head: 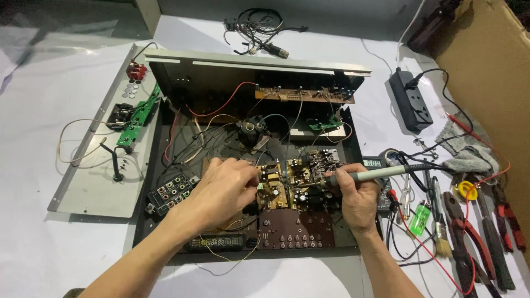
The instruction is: Soldering components and wires on a circuit board inside an electronic device using a soldering iron.
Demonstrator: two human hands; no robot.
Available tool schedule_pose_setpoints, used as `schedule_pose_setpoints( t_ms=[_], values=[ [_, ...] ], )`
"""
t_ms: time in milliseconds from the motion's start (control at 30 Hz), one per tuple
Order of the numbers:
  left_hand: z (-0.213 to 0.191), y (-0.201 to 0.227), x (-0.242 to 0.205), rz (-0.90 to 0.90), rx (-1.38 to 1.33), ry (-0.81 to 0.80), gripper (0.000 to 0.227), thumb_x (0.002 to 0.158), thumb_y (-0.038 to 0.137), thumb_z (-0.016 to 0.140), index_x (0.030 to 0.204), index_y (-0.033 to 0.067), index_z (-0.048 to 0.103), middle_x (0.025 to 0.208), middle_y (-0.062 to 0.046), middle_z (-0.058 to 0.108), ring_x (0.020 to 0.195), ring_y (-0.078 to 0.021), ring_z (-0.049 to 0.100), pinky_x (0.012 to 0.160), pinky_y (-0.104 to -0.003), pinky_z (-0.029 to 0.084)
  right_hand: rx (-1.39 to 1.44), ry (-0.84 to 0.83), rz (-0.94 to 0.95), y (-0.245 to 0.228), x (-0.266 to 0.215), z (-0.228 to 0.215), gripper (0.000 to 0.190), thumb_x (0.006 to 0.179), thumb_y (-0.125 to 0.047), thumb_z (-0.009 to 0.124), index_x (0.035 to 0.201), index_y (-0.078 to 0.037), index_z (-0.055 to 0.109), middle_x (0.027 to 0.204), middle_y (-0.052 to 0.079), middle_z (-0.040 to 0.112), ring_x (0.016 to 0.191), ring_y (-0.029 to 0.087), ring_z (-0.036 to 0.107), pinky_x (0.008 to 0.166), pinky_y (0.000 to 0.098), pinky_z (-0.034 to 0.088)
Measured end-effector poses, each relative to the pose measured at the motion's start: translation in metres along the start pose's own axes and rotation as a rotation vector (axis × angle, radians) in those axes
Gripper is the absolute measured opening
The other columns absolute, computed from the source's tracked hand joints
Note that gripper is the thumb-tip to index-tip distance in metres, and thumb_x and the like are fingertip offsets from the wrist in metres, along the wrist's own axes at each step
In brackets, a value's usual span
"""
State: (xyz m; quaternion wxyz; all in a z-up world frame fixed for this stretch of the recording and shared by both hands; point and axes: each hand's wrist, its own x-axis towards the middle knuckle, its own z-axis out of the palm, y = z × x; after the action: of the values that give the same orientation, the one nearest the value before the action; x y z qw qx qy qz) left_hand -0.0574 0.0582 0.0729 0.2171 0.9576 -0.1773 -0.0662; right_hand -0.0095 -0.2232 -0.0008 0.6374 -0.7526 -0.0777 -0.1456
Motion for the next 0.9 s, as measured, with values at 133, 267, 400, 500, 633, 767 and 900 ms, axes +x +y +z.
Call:
schedule_pose_setpoints(
  t_ms=[133, 267, 400, 500, 633, 767, 900],
  values=[
    [-0.005, -0.01, -0.008, -0.083, 0.018, 0.016, 0.019, 0.091, 0.018, 0.061, 0.102, 0.0129, 0.076, 0.087, -0.003, 0.071, 0.09, -0.0198, 0.064, 0.087, -0.035, 0.042, -0.015, -0.005, -0.004, 0.003, -0.001, 0.0, 0.02, 0.099, -0.017, 0.067, 0.087, -0.001, 0.071, 0.077, 0.018, 0.075, 0.081, 0.019, 0.069, 0.079, 0.0376, 0.057],
    [0.001, -0.009, -0.012, -0.034, 0.074, 0.061, 0.017, 0.09, 0.018, 0.063, 0.102, 0.0133, 0.074, 0.088, -0.005, 0.071, 0.093, -0.0222, 0.062, 0.091, -0.039, 0.04, 0.039, 0.032, -0.004, -0.001, -0.002, 0.0, 0.019, 0.099, -0.016, 0.065, 0.087, -0.002, 0.069, 0.076, 0.018, 0.073, 0.077, 0.018, 0.067, 0.073, 0.0336, 0.056],
    [0.021, 0.01, -0.021, 0.026, 0.102, 0.011, 0.021, 0.098, 0.034, 0.069, 0.092, 0.0133, 0.072, 0.089, -0.002, 0.07, 0.086, -0.0209, 0.054, 0.092, -0.04, 0.037, 0.14, -0.008, -0.01, -0.024, -0.007, -0.005, 0.014, 0.104, -0.022, 0.057, 0.093, -0.014, 0.063, 0.084, 0.005, 0.074, 0.084, 0.022, 0.077, 0.074, 0.0336, 0.06],
    [0.055, 0.0, -0.029, 0.235, 0.189, 0.298, 0.036, 0.081, 0.039, 0.086, 0.08, 0.0103, 0.064, 0.076, -0.003, 0.06, 0.085, -0.0265, 0.049, 0.082, -0.05, 0.031, 0.251, -0.13, -0.012, -0.014, -0.005, -0.006, 0.018, 0.106, -0.021, 0.059, 0.089, -0.017, 0.065, 0.082, 0.004, 0.075, 0.083, 0.02, 0.078, 0.076, 0.0318, 0.06],
    [0.055, 0.002, -0.033, 0.229, 0.196, 0.267, 0.038, 0.077, 0.039, 0.088, 0.085, 0.0091, 0.066, 0.083, -0.004, 0.061, 0.091, -0.0276, 0.048, 0.09, -0.055, 0.03, 0.273, -0.165, 0.097, -0.029, -0.008, 0.021, 0.018, 0.104, -0.018, 0.06, 0.088, -0.013, 0.066, 0.085, 0.007, 0.075, 0.083, 0.018, 0.075, 0.076, 0.033, 0.063],
    [0.056, 0.001, -0.031, 0.2, 0.242, 0.285, 0.034, 0.079, 0.04, 0.084, 0.086, 0.011, 0.068, 0.092, -0.004, 0.061, 0.097, -0.0272, 0.051, 0.092, -0.055, 0.031, 0.167, -0.274, 0.091, -0.036, -0.006, 0.033, 0.018, 0.101, -0.022, 0.06, 0.088, -0.01, 0.064, 0.086, 0.007, 0.07, 0.083, 0.018, 0.07, 0.074, 0.0323, 0.061],
    [0.05, -0.003, -0.027, 0.184, 0.185, 0.481, 0.03, 0.081, 0.035, 0.082, 0.089, 0.0113, 0.065, 0.097, -0.003, 0.065, 0.105, -0.0284, 0.055, 0.09, -0.052, 0.03, 0.074, -0.322, 0.005, -0.036, -0.007, 0.038, 0.016, 0.099, -0.026, 0.061, 0.088, -0.015, 0.065, 0.082, 0.002, 0.073, 0.078, 0.014, 0.067, 0.074, 0.0298, 0.059]
  ],
)
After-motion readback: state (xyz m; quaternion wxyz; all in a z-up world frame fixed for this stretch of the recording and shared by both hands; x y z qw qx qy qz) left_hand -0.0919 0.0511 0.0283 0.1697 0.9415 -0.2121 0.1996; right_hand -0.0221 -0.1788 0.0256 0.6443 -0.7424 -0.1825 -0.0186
